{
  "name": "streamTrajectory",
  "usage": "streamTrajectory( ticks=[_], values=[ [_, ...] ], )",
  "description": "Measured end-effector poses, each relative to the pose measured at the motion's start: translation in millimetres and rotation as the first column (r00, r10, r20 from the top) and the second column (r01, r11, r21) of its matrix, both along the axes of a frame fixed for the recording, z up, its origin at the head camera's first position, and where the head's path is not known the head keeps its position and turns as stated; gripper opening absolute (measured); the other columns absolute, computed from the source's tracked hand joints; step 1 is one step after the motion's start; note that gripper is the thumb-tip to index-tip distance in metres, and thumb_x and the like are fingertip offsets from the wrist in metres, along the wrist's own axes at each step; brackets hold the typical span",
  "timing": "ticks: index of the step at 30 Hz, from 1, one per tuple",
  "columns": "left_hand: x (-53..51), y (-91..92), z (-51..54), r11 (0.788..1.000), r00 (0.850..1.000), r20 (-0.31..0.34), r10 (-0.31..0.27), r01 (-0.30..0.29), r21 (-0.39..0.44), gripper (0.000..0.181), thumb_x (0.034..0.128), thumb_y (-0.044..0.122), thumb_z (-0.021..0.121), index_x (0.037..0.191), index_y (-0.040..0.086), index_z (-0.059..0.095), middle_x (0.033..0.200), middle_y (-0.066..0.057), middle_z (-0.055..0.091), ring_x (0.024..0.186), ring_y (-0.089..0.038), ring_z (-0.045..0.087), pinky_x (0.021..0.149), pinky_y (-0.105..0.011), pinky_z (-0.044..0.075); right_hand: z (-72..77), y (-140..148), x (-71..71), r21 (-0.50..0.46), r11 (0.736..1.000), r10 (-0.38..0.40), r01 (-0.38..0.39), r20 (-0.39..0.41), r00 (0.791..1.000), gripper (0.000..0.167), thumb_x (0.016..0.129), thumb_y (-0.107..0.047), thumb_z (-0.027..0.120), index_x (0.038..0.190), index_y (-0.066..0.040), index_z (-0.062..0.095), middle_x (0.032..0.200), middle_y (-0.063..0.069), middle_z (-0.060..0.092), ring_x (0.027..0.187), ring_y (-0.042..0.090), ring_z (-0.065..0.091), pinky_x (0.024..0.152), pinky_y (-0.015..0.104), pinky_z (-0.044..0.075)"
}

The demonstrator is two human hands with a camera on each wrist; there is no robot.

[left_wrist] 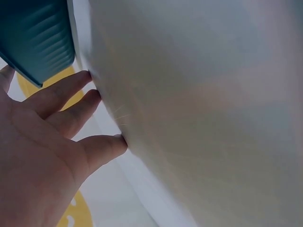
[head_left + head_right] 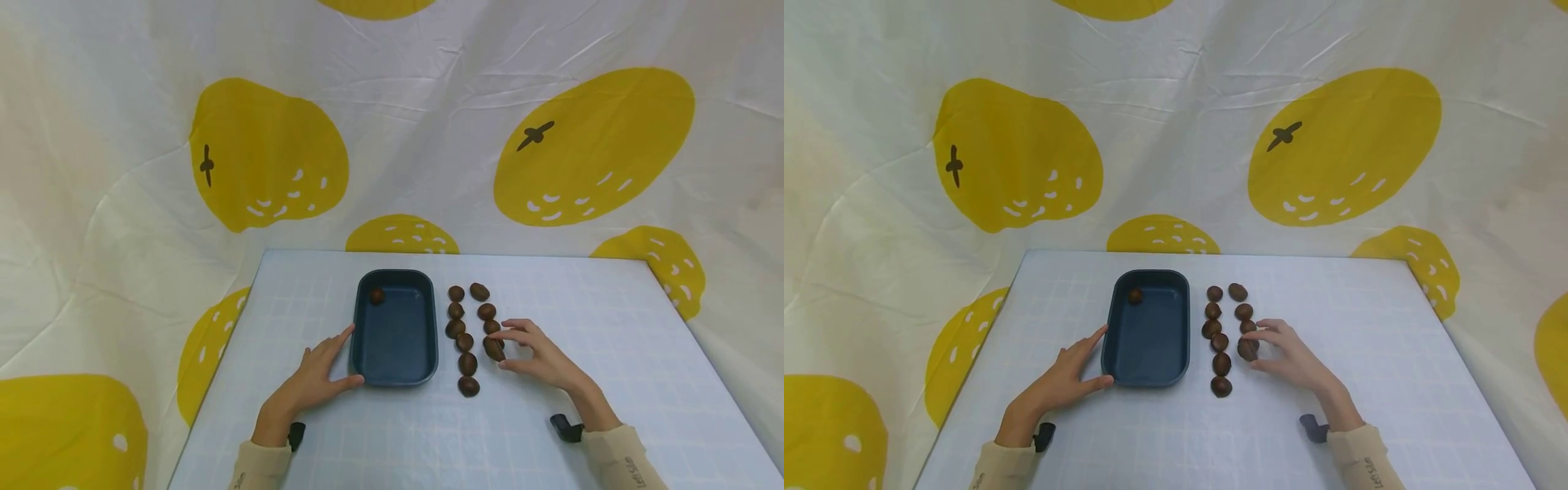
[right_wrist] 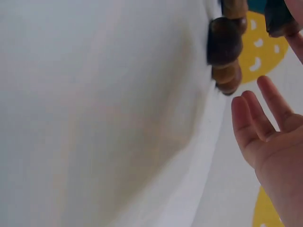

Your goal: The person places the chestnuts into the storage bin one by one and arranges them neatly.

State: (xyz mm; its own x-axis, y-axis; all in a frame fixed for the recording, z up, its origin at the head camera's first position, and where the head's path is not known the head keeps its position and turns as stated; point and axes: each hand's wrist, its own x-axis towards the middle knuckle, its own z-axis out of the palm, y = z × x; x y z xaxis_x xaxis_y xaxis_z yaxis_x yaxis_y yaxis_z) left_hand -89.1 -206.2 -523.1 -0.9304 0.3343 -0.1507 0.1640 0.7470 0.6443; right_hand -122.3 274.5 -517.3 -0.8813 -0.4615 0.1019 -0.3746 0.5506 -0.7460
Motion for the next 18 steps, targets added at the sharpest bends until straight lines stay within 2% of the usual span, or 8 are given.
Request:
streamTrajectory(
  ticks=[4,12,18],
  values=[
    [0.4,0.0,-0.3,1.0,1.0,0.003,0.002,-0.002,-0.003,0.099,0.0808,0.074,0.065,0.159,0.047,0.011,0.163,-0.003,0.026,0.147,-0.037,0.022,0.112,-0.071,0.005,8.4,-8.7,-4.4,-0.027,1.0,-0.007,0.006,-0.03,1.0,0.049,0.082,-0.025,0.085,0.128,-0.019,0.068,0.139,0.018,0.047,0.13,0.037,0.04,0.097,0.065,0.038],
    [0.8,-0.3,-0.7,1.0,1.0,0.003,-0.001,0.001,0.001,0.099,0.08,0.076,0.064,0.158,0.049,0.01,0.163,-0.003,0.026,0.147,-0.037,0.023,0.111,-0.072,0.005,24.1,-38.2,-17.6,-0.117,0.993,-0.031,0.026,-0.044,0.999,0.048,0.083,-0.02,0.085,0.128,-0.017,0.068,0.137,0.015,0.049,0.122,0.026,0.046,0.094,0.06,0.044],
    [1.3,0.1,-0.6,1.0,1.0,-0.008,0.002,-0.002,0.008,0.098,0.0806,0.074,0.066,0.158,0.048,0.011,0.163,-0.001,0.026,0.147,-0.037,0.024,0.111,-0.072,0.005,36.4,-62.4,-27.2,-0.154,0.988,-0.043,0.035,-0.048,0.998,0.049,0.083,-0.02,0.085,0.128,-0.015,0.068,0.134,0.011,0.051,0.123,0.027,0.046,0.097,0.06,0.043]
  ],
)
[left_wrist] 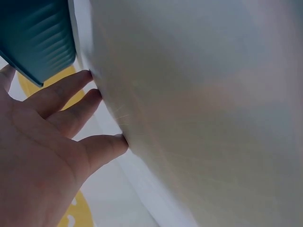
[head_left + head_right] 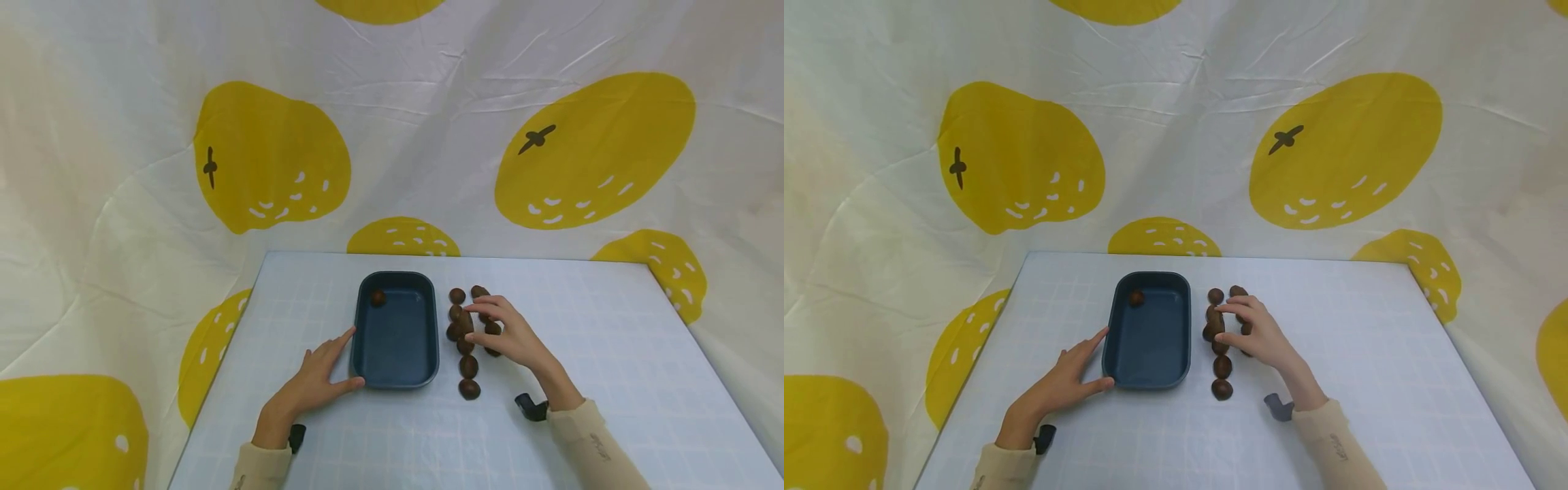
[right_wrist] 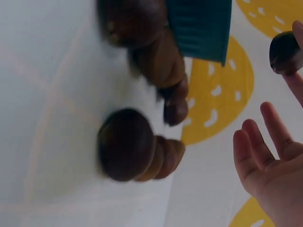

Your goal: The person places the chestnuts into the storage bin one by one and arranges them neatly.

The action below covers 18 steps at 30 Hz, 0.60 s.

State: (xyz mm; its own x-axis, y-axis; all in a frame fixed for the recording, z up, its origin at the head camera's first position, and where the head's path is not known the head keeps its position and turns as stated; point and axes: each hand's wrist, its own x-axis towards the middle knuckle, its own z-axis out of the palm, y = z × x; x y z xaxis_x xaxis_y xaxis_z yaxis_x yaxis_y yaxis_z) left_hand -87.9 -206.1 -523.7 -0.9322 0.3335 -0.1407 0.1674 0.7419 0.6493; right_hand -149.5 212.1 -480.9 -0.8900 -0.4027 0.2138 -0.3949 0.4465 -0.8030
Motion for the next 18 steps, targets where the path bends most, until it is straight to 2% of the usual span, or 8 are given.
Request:
streamTrajectory(
  ticks=[6,11,14,18],
  values=[
    [0.2,0.1,0.4,1.0,1.0,0.004,0.003,-0.003,-0.009,0.099,0.0806,0.074,0.065,0.158,0.048,0.011,0.163,-0.002,0.026,0.147,-0.036,0.023,0.111,-0.071,0.005,8.3,-24.2,-10.0,-0.027,1.0,0.013,-0.012,0.025,1.0,0.049,0.083,-0.025,0.085,0.128,-0.017,0.068,0.134,0.006,0.052,0.122,0.025,0.047,0.097,0.062,0.041],
    [0.1,-0.5,0.8,1.0,1.0,-0.002,-0.002,0.002,-0.008,0.099,0.0804,0.075,0.064,0.158,0.048,0.01,0.163,-0.002,0.026,0.147,-0.037,0.023,0.111,-0.072,0.005,14.8,-48.4,-19.6,-0.025,1.0,0.005,-0.005,0.002,1.0,0.046,0.083,-0.029,0.085,0.126,-0.018,0.069,0.131,0.003,0.055,0.118,0.026,0.05,0.092,0.059,0.045],
    [-0.8,-0.5,-0.6,1.0,1.0,0.002,-0.002,0.002,-0.006,0.099,0.0799,0.075,0.065,0.158,0.049,0.01,0.163,0.001,0.024,0.148,-0.035,0.022,0.112,-0.071,0.005,21.6,-62.4,-25.3,-0.019,1.0,-0.005,0.005,-0.004,1.0,0.046,0.084,-0.03,0.084,0.126,-0.017,0.069,0.13,0.003,0.056,0.115,0.025,0.05,0.09,0.054,0.047],
    [-1.0,0.2,-2.0,1.0,1.0,0.016,0.003,-0.003,-0.007,0.099,0.0792,0.076,0.065,0.157,0.052,0.008,0.164,0.006,0.021,0.149,-0.033,0.02,0.113,-0.069,0.004,32.5,-81.8,-35.2,-0.008,1.0,-0.01,0.01,0.0,1.0,0.047,0.085,-0.03,0.083,0.127,-0.014,0.069,0.13,0.003,0.057,0.117,0.022,0.048,0.089,0.054,0.046]
  ],
)
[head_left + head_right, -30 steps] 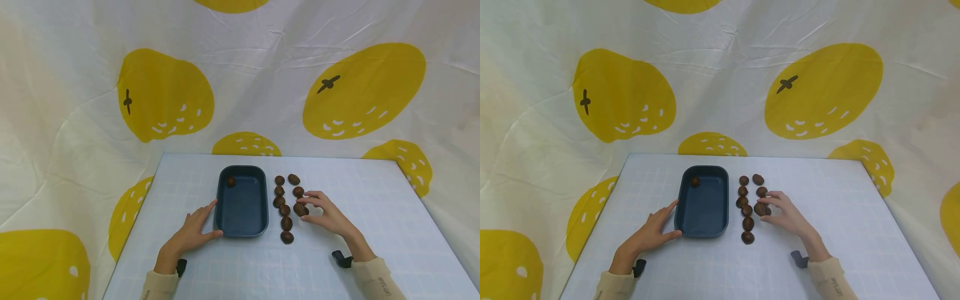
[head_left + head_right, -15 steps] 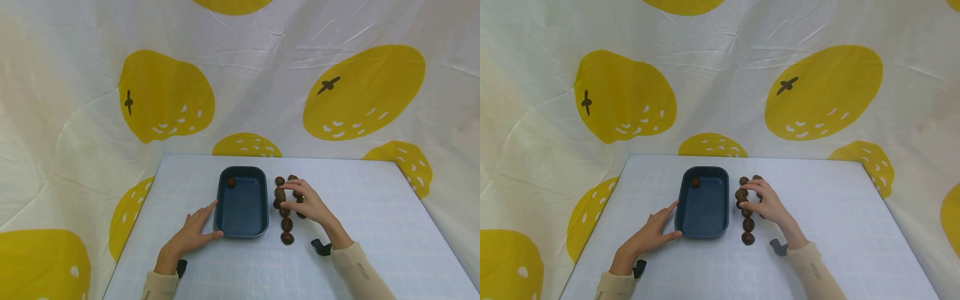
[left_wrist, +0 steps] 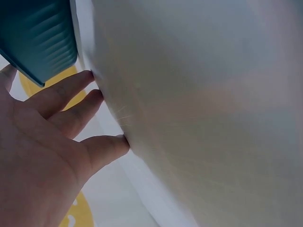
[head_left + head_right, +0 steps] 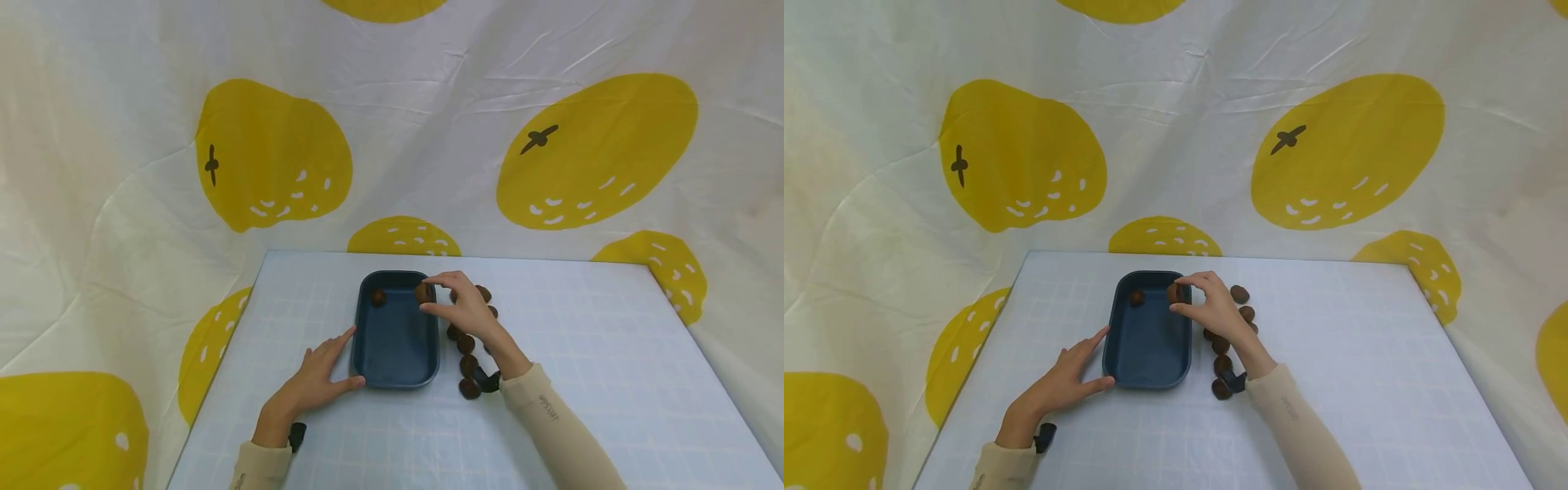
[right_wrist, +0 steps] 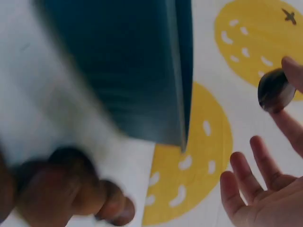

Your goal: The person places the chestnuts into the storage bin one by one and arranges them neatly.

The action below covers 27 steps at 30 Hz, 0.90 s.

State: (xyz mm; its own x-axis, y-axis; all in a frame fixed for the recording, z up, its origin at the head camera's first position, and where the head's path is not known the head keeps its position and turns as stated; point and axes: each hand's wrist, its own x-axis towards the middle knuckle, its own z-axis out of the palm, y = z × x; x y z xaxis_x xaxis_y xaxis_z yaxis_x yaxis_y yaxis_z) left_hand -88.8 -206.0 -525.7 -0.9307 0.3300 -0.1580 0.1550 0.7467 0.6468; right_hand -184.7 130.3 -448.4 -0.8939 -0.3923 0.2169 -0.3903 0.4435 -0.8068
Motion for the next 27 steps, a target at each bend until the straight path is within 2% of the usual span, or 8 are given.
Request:
streamTrajectory(
  ticks=[3,8,11,17,22,27],
  values=[
    [-0.4,1.1,-0.2,1.0,1.0,0.011,0.002,-0.002,0.005,0.099,0.0792,0.075,0.065,0.156,0.053,0.008,0.164,0.007,0.02,0.149,-0.033,0.019,0.113,-0.069,0.003,5.7,-13.9,-9.7,-0.017,1.0,0.018,-0.018,-0.015,1.0,0.047,0.086,-0.027,0.082,0.128,-0.011,0.069,0.129,0.002,0.061,0.119,0.024,0.048,0.094,0.055,0.045],
    [-0.6,1.5,-1.2,1.0,1.0,0.015,0.008,-0.008,-0.003,0.098,0.0798,0.074,0.066,0.156,0.054,0.008,0.164,0.006,0.021,0.149,-0.034,0.02,0.113,-0.069,0.003,6.8,-37.9,-24.2,-0.036,0.999,0.024,-0.024,-0.002,1.0,0.045,0.087,-0.03,0.081,0.127,-0.013,0.07,0.129,0.0,0.062,0.121,0.025,0.049,0.101,0.049,0.044],
    [-0.6,0.9,-1.7,1.0,1.0,0.009,0.01,-0.01,-0.007,0.097,0.0803,0.074,0.066,0.156,0.054,0.008,0.164,0.006,0.021,0.149,-0.033,0.02,0.113,-0.069,0.004,4.4,-52.7,-30.4,-0.055,0.998,0.026,-0.025,0.011,1.0,0.044,0.088,-0.029,0.08,0.128,-0.013,0.069,0.132,0.001,0.061,0.123,0.023,0.051,0.102,0.047,0.044],
    [-1.0,0.7,-1.9,1.0,1.0,0.008,0.005,-0.005,-0.013,0.098,0.0787,0.079,0.062,0.155,0.055,0.006,0.164,0.007,0.021,0.149,-0.032,0.02,0.113,-0.068,0.004,-8.6,-76.1,-41.2,-0.076,0.997,0.027,-0.029,-0.019,0.999,0.042,0.088,-0.022,0.079,0.126,-0.006,0.069,0.128,0.007,0.065,0.118,0.024,0.058,0.099,0.047,0.047],
    [-0.8,1.0,-1.4,1.0,1.0,0.008,0.005,-0.005,-0.011,0.098,0.0778,0.08,0.062,0.155,0.055,0.007,0.163,0.006,0.022,0.149,-0.032,0.02,0.114,-0.068,0.004,-20.9,-88.5,-43.8,-0.07,0.997,-0.016,0.021,0.067,0.998,0.044,0.087,-0.022,0.081,0.126,-0.007,0.069,0.128,0.009,0.065,0.118,0.026,0.059,0.098,0.046,0.048],
    [-0.1,1.6,0.2,1.0,1.0,0.016,0.013,-0.013,-0.026,0.099,0.0778,0.079,0.062,0.156,0.055,0.007,0.163,0.005,0.023,0.148,-0.032,0.021,0.114,-0.068,0.005,-30.5,-97.7,-42.2,-0.041,0.996,-0.071,0.081,0.204,0.976,0.046,0.086,-0.027,0.082,0.128,-0.012,0.069,0.134,0.01,0.061,0.123,0.031,0.055,0.101,0.048,0.046]
  ],
)
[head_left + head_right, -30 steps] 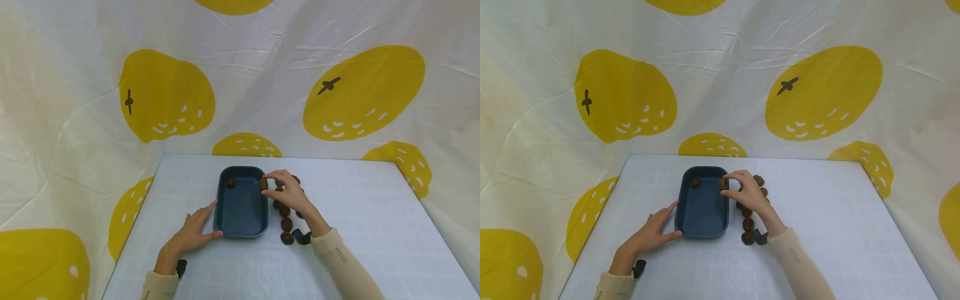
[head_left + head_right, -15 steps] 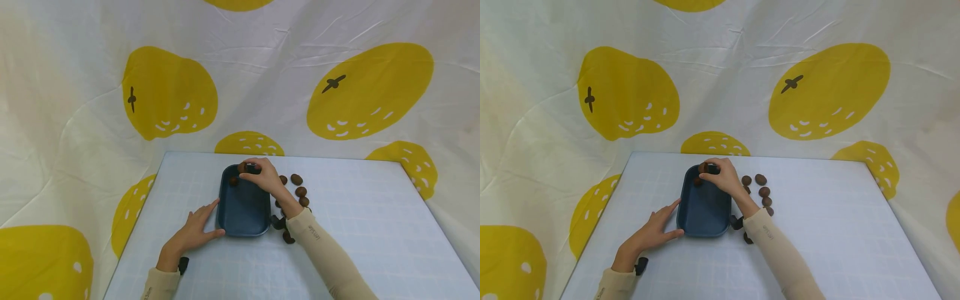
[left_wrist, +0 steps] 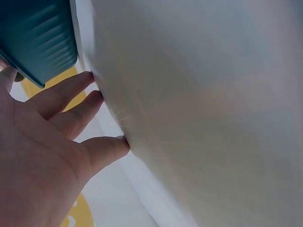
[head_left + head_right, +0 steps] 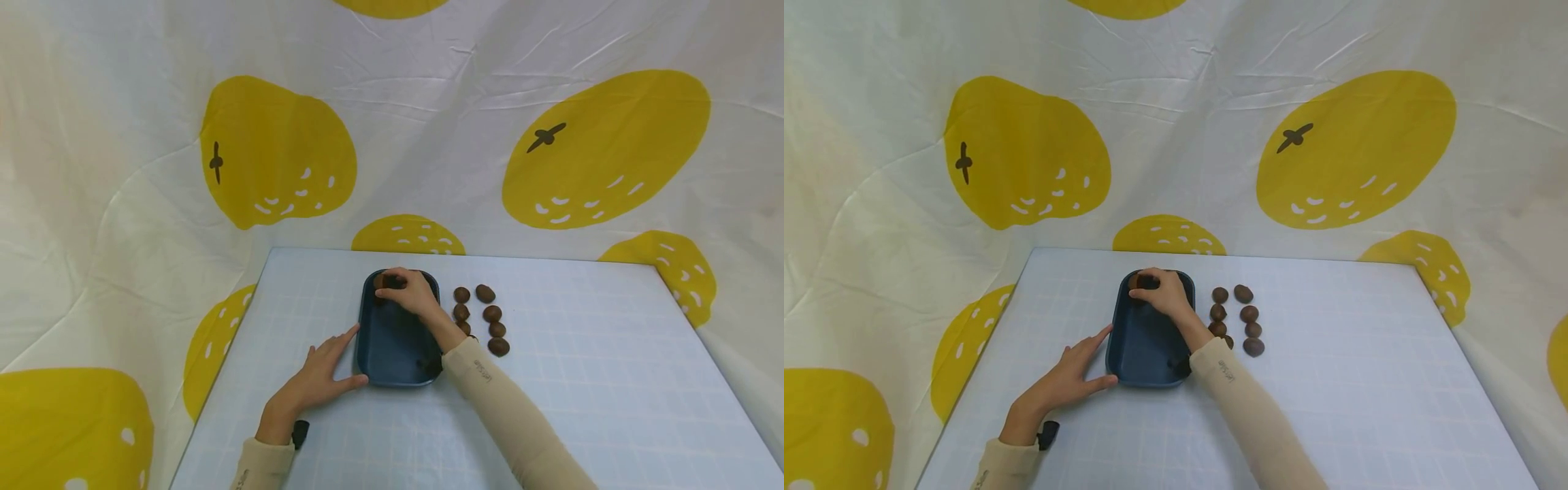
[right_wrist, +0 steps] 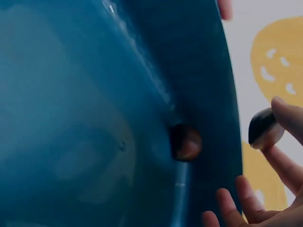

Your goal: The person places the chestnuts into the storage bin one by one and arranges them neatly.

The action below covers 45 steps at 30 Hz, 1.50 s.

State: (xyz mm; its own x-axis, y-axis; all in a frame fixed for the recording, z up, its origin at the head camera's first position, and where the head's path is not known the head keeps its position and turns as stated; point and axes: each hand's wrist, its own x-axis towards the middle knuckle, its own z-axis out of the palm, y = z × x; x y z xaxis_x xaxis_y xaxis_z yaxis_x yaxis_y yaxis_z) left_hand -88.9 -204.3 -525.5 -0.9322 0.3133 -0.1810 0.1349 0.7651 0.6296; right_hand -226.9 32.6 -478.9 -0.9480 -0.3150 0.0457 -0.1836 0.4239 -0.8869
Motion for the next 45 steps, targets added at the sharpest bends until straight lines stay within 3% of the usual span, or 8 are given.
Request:
streamTrajectory(
  ticks=[4,9,14,20,31,40,45],
  values=[
    [0.2,0.1,0.8,1.0,1.0,-0.001,0.003,-0.003,0.002,0.099,0.0779,0.079,0.062,0.156,0.054,0.008,0.163,0.004,0.023,0.148,-0.033,0.022,0.113,-0.069,0.005,-10.2,-5.5,0.0,0.026,1.0,0.0,-0.001,0.046,0.999,0.047,0.084,-0.027,0.083,0.126,-0.013,0.07,0.135,0.011,0.061,0.126,0.033,0.053,0.1,0.051,0.046],
    [-0.1,-0.5,0.3,1.0,1.0,-0.001,-0.004,0.004,0.0,0.098,0.0795,0.076,0.065,0.156,0.054,0.007,0.163,0.005,0.022,0.148,-0.032,0.021,0.113,-0.069,0.005,-23.7,-10.4,-1.1,0.11,0.992,0.063,-0.061,-0.014,0.998,0.044,0.082,-0.023,0.086,0.122,-0.012,0.072,0.126,0.012,0.065,0.12,0.033,0.055,0.099,0.05,0.046],
    [-0.4,-1.4,-0.2,1.0,1.0,-0.009,-0.01,0.01,0.005,0.098,0.0802,0.075,0.065,0.156,0.053,0.008,0.163,0.003,0.024,0.148,-0.032,0.022,0.112,-0.07,0.005,-30.2,-13.3,-0.7,0.243,0.966,0.1,-0.085,-0.052,0.994,0.045,0.081,-0.027,0.086,0.122,-0.016,0.072,0.125,0.011,0.065,0.119,0.036,0.048,0.098,0.056,0.041],
    [0.1,-1.6,1.3,1.0,1.0,-0.011,-0.008,0.008,0.011,0.098,0.0792,0.077,0.063,0.156,0.053,0.008,0.163,0.003,0.023,0.148,-0.032,0.021,0.113,-0.069,0.005,-31.2,-14.5,1.0,0.343,0.935,0.109,-0.093,-0.029,0.994,0.046,0.082,-0.03,0.085,0.125,-0.022,0.071,0.126,0.012,0.057,0.121,0.033,0.042,0.096,0.059,0.037],
    [0.5,-0.1,2.3,1.0,1.0,-0.021,-0.012,0.012,0.013,0.096,0.0829,0.07,0.067,0.158,0.048,0.011,0.163,-0.001,0.026,0.147,-0.036,0.023,0.111,-0.072,0.005,-32.8,-14.4,4.4,0.413,0.906,0.099,-0.097,0.016,0.995,0.046,0.082,-0.027,0.085,0.126,-0.029,0.07,0.134,0.015,0.047,0.122,0.034,0.04,0.099,0.061,0.033],
    [1.4,-1.0,2.5,1.0,1.0,-0.02,-0.015,0.015,0.014,0.098,0.082,0.073,0.065,0.16,0.044,0.012,0.163,-0.001,0.025,0.148,-0.036,0.023,0.112,-0.071,0.005,-32.2,-15.5,5.6,0.419,0.903,0.101,-0.099,0.018,0.995,0.047,0.082,-0.025,0.085,0.127,-0.029,0.069,0.136,0.016,0.046,0.123,0.035,0.039,0.099,0.062,0.033],
    [0.6,-0.8,1.5,1.0,0.999,-0.029,-0.014,0.015,0.017,0.098,0.0814,0.075,0.063,0.16,0.045,0.012,0.163,-0.001,0.025,0.147,-0.035,0.023,0.112,-0.071,0.005,-26.0,-16.2,6.0,0.384,0.92,0.078,-0.083,0.028,0.997,0.047,0.082,-0.023,0.084,0.127,-0.027,0.069,0.134,0.015,0.048,0.124,0.034,0.039,0.099,0.063,0.032]
  ],
)
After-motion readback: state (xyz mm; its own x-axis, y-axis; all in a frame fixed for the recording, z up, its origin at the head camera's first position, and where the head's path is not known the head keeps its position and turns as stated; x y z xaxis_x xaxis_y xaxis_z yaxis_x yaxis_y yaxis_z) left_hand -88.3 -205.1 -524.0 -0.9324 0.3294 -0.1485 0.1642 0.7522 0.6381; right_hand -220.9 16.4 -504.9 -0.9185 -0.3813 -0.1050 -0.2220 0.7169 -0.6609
